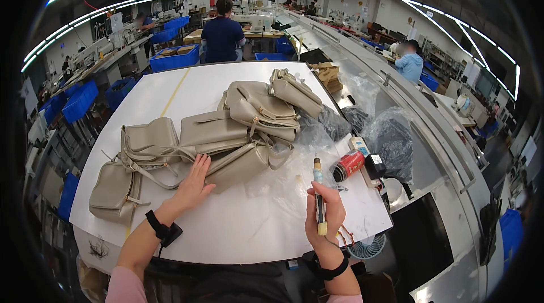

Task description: The person organizes beige handbags on a white table and uses a pen-like tool to apply a substance to the zipper pulls and edges of the bags. They handle the bags one at a time, opening zippers and applying the tool to specific points before placing the bags back on the table.

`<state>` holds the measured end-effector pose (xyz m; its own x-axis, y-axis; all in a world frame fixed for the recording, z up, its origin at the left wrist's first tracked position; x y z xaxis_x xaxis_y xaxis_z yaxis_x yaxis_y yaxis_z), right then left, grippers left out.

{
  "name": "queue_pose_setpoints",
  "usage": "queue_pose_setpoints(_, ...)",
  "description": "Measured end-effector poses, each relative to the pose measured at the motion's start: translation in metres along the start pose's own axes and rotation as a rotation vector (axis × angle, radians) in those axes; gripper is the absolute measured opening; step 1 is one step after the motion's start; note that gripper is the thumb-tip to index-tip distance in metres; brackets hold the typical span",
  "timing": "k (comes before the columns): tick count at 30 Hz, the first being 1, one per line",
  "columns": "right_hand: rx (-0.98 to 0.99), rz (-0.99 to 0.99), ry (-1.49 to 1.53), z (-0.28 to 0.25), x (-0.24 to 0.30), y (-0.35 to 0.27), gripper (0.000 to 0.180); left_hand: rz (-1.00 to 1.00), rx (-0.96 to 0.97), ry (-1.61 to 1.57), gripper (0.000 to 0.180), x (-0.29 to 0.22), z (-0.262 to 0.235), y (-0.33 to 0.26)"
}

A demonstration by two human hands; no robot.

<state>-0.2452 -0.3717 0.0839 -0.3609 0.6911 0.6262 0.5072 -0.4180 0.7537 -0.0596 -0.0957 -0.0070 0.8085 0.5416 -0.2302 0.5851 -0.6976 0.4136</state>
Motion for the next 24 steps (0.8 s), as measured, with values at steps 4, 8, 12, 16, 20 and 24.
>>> queue_pose_setpoints(4,0.024,0.045,0.04,0.001,-0.001,-0.001,0.028,-0.018,0.04,-0.023,0.074,0.028,-0.003,0.007)
queue_pose_setpoints(8,0.062,0.078,0.104,0.007,0.008,-0.001,0.025,-0.04,0.049,0.039,0.075,0.041,-0.022,-0.005)
queue_pose_setpoints(12,0.118,0.172,0.217,0.015,0.022,-0.009,0.025,0.0,-0.009,0.106,0.075,0.02,-0.042,-0.034)
queue_pose_setpoints(16,0.154,0.179,0.272,0.03,0.042,-0.026,0.024,-0.095,-0.043,0.147,0.065,0.002,-0.085,-0.082)
queue_pose_setpoints(20,0.345,0.135,0.382,0.054,0.067,-0.052,0.025,-0.261,-0.082,0.3,0.058,0.019,-0.116,-0.144)
queue_pose_setpoints(24,0.465,0.105,0.402,0.083,0.088,-0.074,0.027,-0.433,-0.106,0.302,0.058,0.055,-0.139,-0.207)
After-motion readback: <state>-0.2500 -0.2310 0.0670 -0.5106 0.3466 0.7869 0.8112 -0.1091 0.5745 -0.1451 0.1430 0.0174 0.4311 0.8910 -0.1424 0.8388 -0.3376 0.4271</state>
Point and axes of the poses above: each hand's wrist, its own y-axis towards the middle knuckle, its own z-axis out of the palm, x = y × z, the point moved 4 cm from there along y, towards the middle knuckle, and after that the axes turned 8 degrees about z, right-handed, at the moved point
